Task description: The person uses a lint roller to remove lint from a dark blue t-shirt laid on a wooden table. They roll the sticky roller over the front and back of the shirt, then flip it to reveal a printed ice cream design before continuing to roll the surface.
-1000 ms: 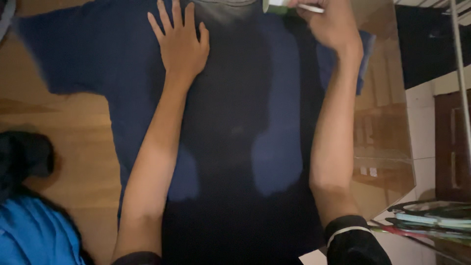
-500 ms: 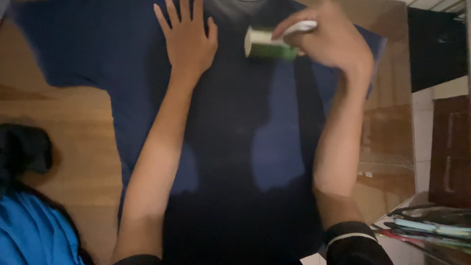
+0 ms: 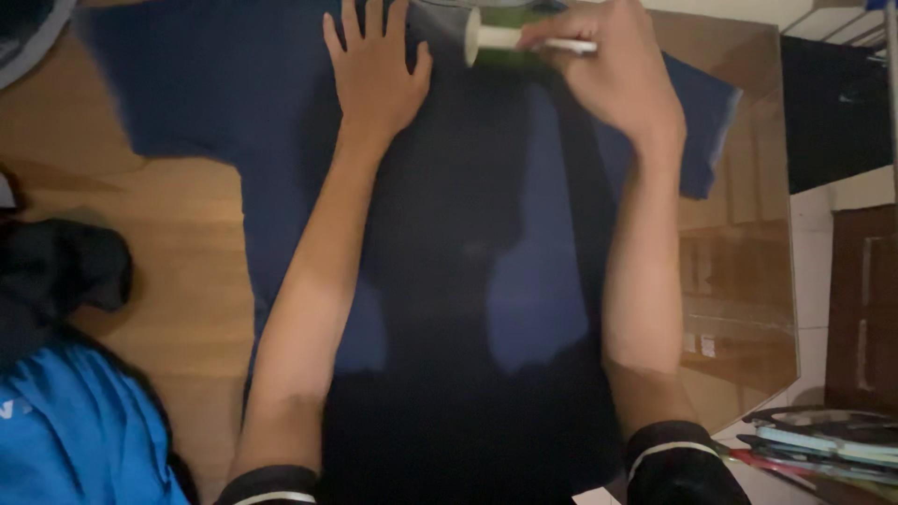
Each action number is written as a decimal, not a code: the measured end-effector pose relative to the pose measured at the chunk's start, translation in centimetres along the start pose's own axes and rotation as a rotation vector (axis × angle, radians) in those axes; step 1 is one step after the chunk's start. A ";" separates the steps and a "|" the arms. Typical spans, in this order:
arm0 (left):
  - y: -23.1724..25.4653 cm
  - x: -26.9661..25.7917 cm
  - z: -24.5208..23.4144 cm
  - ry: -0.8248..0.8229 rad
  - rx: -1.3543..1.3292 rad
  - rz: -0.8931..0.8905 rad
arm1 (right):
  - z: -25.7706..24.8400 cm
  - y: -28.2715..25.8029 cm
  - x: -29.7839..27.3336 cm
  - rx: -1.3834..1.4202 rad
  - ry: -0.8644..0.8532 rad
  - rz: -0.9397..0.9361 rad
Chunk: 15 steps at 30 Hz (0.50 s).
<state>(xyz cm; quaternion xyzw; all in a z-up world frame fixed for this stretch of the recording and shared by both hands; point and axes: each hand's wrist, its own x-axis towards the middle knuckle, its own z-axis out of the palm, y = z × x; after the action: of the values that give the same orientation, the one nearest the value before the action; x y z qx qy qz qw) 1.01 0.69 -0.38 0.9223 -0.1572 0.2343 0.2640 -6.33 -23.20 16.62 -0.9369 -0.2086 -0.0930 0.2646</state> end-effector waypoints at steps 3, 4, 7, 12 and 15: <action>-0.9 0.4 0.0 0.055 -0.022 0.008 | -0.1 -2.2 0.0 0.041 -0.078 0.009; -1.1 0.5 0.2 0.075 -0.013 0.006 | 0.2 -2.5 0.1 0.049 -0.097 -0.002; -1.8 0.4 0.7 0.067 0.035 -0.024 | 1.8 -1.8 0.8 0.007 -0.096 0.035; -1.6 0.2 0.7 0.083 0.041 -0.015 | 5.3 1.0 2.1 0.058 0.060 -0.124; -1.3 0.2 0.2 0.148 0.047 0.026 | 5.8 1.7 2.1 0.072 0.121 -0.190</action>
<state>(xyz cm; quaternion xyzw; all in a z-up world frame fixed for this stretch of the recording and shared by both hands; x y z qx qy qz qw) 1.74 1.59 -1.00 0.9064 -0.1437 0.3087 0.2500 -3.31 -20.69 11.51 -0.8954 -0.2833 -0.1666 0.3003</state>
